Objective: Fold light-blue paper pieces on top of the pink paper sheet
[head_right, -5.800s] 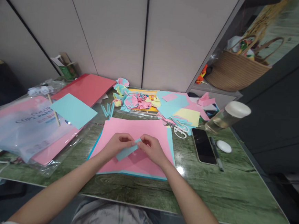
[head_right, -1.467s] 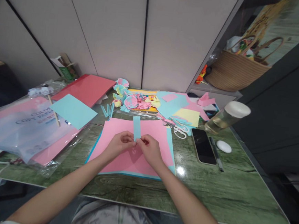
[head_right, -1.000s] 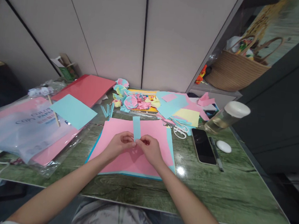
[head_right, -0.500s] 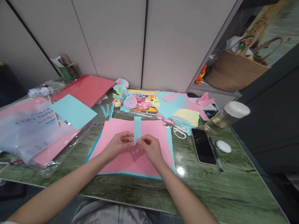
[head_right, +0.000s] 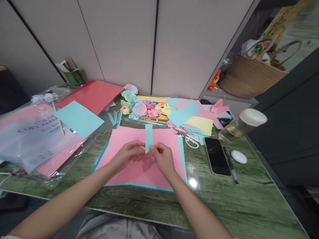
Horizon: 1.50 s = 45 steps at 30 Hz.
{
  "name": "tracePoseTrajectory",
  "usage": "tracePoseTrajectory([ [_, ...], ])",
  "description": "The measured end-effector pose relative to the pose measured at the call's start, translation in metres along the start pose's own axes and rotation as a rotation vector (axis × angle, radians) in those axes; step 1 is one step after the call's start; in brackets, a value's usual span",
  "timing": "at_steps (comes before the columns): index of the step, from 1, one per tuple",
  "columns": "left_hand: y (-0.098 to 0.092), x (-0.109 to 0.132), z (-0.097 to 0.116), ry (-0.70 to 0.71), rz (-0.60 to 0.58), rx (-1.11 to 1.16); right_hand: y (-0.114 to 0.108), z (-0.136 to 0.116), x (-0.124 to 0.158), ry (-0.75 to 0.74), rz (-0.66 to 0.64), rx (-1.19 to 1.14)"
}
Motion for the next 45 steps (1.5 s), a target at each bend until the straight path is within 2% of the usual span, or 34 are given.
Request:
tracePoseTrajectory([
  [6, 0.0, -0.003, -0.002, 0.024, 0.031, -0.056, 0.001, 0.003, 0.001, 0.011, 0.004, 0.002],
  [13, 0.005, -0.001, 0.003, 0.041, -0.014, 0.042, 0.004, 0.002, 0.002, 0.03, -0.021, -0.014],
  [21, 0.008, 0.0, 0.006, 0.057, -0.03, 0.093, 0.003, -0.006, 0.004, -0.027, 0.032, 0.027],
  [27, 0.004, -0.001, 0.005, 0.09, 0.042, -0.1, 0.009, -0.003, 0.006, -0.038, 0.019, 0.032],
  [34, 0.009, 0.001, 0.009, 0.118, -0.028, -0.04, 0.017, 0.0, 0.008, -0.024, -0.044, -0.045],
  [39, 0.01, 0.002, 0.015, 0.146, -0.041, -0.041, 0.016, -0.005, 0.008, -0.043, -0.059, -0.011],
  [41, 0.002, 0.0, 0.018, 0.162, 0.024, -0.037, 0.014, -0.008, 0.008, -0.055, -0.071, 0.025],
  [45, -0.033, -0.003, 0.015, 0.153, 0.308, 0.114, 0.019, -0.011, 0.01, -0.067, -0.141, 0.104],
])
Point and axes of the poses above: each hand's wrist, its own x-axis away from the middle knuckle, its own y-axis out of the palm, z = x × y, the point moved 8 cm from there along -x, towards the middle knuckle, and after that the axes turned 10 degrees about -x, right-handed, at the moved point
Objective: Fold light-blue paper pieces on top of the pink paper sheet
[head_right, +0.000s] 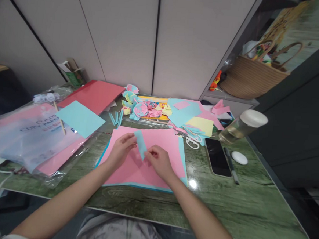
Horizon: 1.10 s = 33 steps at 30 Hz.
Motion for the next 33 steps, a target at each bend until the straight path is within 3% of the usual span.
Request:
tracePoseTrajectory([
  [5, -0.013, -0.005, -0.006, -0.027, 0.066, 0.006, 0.011, -0.008, 0.002, -0.046, -0.095, 0.142],
  [11, 0.003, 0.006, 0.003, -0.008, -0.006, -0.081, -0.009, -0.022, 0.005, -0.099, 0.123, 0.034],
  [17, 0.011, 0.012, 0.006, 0.0, -0.041, -0.206, -0.008, -0.018, 0.007, -0.063, 0.124, -0.038],
  [21, 0.016, 0.011, -0.002, -0.039, -0.101, -0.121, -0.013, -0.015, 0.006, -0.066, 0.179, -0.053],
  [25, 0.016, 0.011, -0.008, -0.074, -0.108, -0.061, -0.017, -0.02, 0.007, -0.135, 0.216, 0.1],
  [29, 0.014, 0.011, -0.01, -0.103, -0.08, -0.062, -0.011, -0.03, 0.011, -0.323, 0.181, 0.391],
  [33, 0.013, 0.011, -0.01, -0.117, -0.069, -0.077, -0.006, -0.034, 0.015, -0.437, 0.172, 0.514],
])
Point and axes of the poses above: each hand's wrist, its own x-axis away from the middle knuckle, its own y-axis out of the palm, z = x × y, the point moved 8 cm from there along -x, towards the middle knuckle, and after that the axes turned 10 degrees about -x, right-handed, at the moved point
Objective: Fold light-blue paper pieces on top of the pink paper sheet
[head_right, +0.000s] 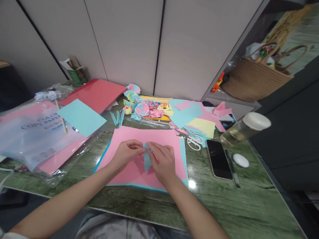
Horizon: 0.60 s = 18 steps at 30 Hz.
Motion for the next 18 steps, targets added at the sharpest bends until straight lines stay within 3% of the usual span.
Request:
tracePoseTrajectory([
  [4, -0.002, 0.0, 0.003, 0.039, 0.015, -0.052, -0.001, 0.002, 0.0, 0.015, 0.022, 0.055],
  [10, 0.0, 0.001, 0.0, 0.013, 0.013, -0.023, -0.008, -0.008, 0.0, -0.145, 0.093, 0.171],
  [18, 0.002, 0.001, 0.001, 0.04, -0.025, 0.01, -0.008, -0.011, 0.001, -0.19, 0.096, 0.225],
])
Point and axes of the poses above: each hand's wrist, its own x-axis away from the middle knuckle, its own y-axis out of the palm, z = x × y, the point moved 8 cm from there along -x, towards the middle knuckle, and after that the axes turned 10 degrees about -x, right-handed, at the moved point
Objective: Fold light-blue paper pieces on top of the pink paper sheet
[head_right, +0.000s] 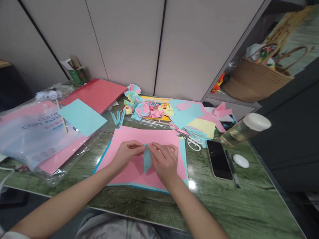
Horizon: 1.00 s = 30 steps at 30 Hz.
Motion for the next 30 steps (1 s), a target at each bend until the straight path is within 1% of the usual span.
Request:
tracePoseTrajectory([
  [7, -0.002, -0.001, -0.004, -0.009, -0.004, 0.035, 0.003, -0.007, -0.001, -0.055, -0.041, -0.126],
  [14, 0.0, 0.0, -0.004, -0.07, -0.031, 0.118, 0.007, -0.013, 0.0, -0.12, -0.092, -0.078],
  [19, 0.002, 0.0, -0.006, -0.091, -0.029, 0.097, 0.01, -0.012, 0.003, -0.164, -0.117, -0.048],
  [22, 0.002, -0.002, -0.007, -0.087, -0.025, 0.063, 0.011, -0.011, 0.004, -0.162, -0.145, -0.102],
  [24, 0.002, -0.003, -0.008, -0.077, -0.024, 0.03, 0.01, -0.007, 0.002, -0.071, -0.157, -0.213],
  [25, 0.001, -0.003, -0.008, -0.072, -0.023, 0.012, 0.009, -0.002, 0.0, 0.019, -0.145, -0.287],
  [26, 0.001, -0.004, -0.008, -0.069, -0.023, -0.007, 0.008, 0.006, -0.001, 0.136, -0.121, -0.369],
  [28, 0.002, -0.004, -0.008, -0.064, -0.028, -0.042, 0.012, 0.025, 0.001, 0.418, -0.078, -0.549],
  [30, 0.004, -0.004, -0.009, -0.066, -0.041, -0.071, 0.026, 0.039, 0.008, 0.651, -0.117, -0.719],
])
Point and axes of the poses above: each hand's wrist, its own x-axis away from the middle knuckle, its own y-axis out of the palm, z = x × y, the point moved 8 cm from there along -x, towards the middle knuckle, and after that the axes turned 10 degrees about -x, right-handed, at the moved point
